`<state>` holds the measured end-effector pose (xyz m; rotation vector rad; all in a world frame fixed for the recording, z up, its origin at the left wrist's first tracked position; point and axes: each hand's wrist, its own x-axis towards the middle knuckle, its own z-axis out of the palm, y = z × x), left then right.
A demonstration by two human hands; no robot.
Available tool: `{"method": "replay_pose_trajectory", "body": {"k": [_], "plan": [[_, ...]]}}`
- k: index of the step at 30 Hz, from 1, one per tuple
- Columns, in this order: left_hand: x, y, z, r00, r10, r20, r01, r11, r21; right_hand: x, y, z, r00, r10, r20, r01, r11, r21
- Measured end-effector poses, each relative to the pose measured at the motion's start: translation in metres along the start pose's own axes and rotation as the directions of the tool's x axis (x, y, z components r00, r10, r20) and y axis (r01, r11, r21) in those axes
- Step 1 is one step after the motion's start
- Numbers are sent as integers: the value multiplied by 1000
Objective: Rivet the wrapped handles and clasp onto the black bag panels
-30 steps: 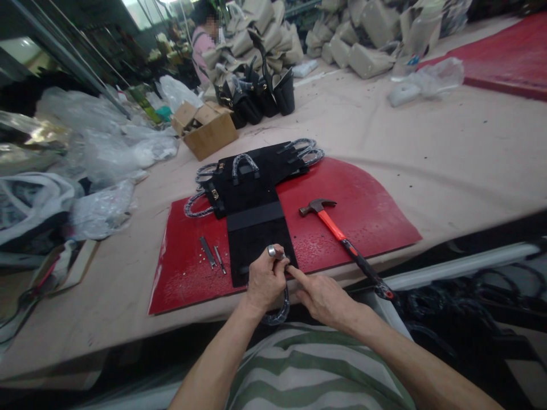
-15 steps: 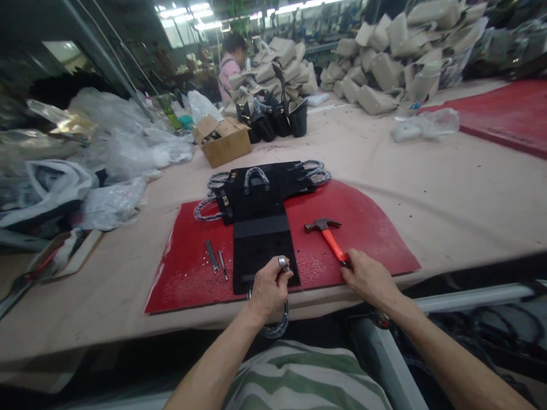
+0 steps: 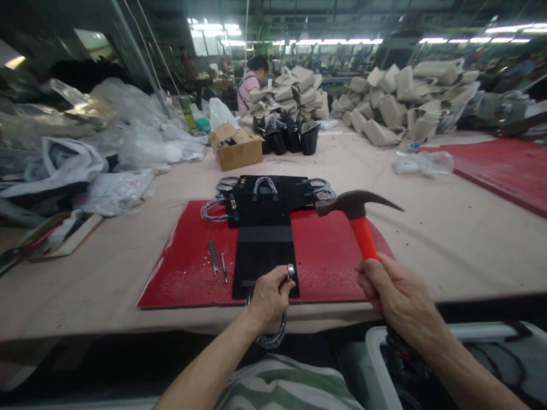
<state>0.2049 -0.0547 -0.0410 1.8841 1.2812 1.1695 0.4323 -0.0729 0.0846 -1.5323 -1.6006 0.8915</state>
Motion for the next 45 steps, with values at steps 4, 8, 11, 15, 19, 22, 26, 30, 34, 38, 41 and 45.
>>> {"method": "replay_pose_trajectory", "body": {"k": [4,8,11,15,19,22,26,30,34,38,41,45], "plan": [[0,-2,0,1000,-16,15,16,1000,14,-16,-11,-14,901,-412,132,425,784,-452],[0,-2,-1,1000,-15,24,15,1000,21,-20,-29,-23,849,-485,209,510,649,-565],[0,-1,0,1000,-7,21,7,1000,19,-25,-39,-22,822,-566,-66,444,709,-547],[0,-3,0,1000,-21,21,20,999,40,-28,-31,-14,814,-565,136,525,614,-590],[0,-4,0,1000,9,19,-9,1000,-1,-29,-40,-20,863,-481,153,478,682,-554],[0,-4,0,1000,11,10,-11,1000,0,-32,-47,-22,871,-460,-174,302,779,-549],[0,-4,-2,1000,9,22,-9,1000,13,-31,-22,-17,898,-385,215,434,687,-582],[1,-3,-3,999,8,35,-9,999,37,-16,7,-18,961,-174,216,266,800,-537],[3,0,-3,998,-2,60,-4,995,97,7,44,-9,986,-16,166,95,874,-477],[4,3,-3,998,1,66,-9,993,119,30,79,9,985,119,125,-8,756,-655],[4,3,-3,998,5,60,-11,994,109,36,80,25,996,-54,67,86,673,-735],[4,4,-4,997,1,74,-7,997,82,31,69,62,923,-327,204,381,694,-611]]}}
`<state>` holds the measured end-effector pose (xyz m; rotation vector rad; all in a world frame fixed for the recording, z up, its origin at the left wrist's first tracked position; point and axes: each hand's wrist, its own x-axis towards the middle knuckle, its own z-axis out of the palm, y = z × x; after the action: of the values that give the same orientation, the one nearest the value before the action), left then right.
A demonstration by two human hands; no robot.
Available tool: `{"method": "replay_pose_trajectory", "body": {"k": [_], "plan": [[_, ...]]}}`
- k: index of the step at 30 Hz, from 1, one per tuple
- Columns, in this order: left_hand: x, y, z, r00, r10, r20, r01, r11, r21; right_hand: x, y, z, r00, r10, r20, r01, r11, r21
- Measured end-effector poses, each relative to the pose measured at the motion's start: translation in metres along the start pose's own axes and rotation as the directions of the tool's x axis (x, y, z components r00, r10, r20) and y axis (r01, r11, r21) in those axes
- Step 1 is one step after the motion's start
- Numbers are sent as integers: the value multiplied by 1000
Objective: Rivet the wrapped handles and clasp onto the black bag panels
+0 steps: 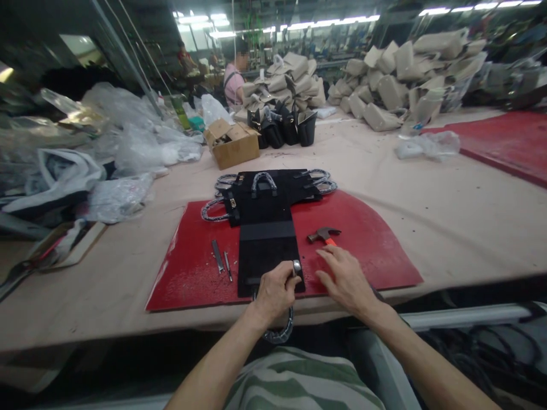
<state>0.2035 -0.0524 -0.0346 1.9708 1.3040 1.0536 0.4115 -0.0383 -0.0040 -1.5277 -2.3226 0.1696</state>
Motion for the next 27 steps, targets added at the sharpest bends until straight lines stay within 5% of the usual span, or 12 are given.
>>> {"method": "replay_pose_trajectory", "body": {"k": [3,8,13,17,21,24,27], "plan": [[-1,-2,0,1000,5,5,-5,998,-58,1,-22,24,986,-113,124,96,986,136],[-6,-7,-3,989,-108,-104,81,968,-238,-1,-33,45,981,-73,179,44,986,159],[4,-3,-41,932,-242,-271,139,926,-350,-2,-28,44,984,-97,147,71,982,173],[5,-13,-105,864,-326,-383,330,942,-59,-2,-29,46,988,-109,105,88,977,192],[-13,-52,-162,784,-448,-429,611,677,410,-2,-29,47,991,-93,91,75,979,189],[-17,-81,-179,747,-525,-407,647,439,623,-8,-23,45,992,-87,93,72,985,155],[-19,-78,-173,780,-494,-384,605,439,664,-9,-21,47,989,-146,25,141,982,123]]}}
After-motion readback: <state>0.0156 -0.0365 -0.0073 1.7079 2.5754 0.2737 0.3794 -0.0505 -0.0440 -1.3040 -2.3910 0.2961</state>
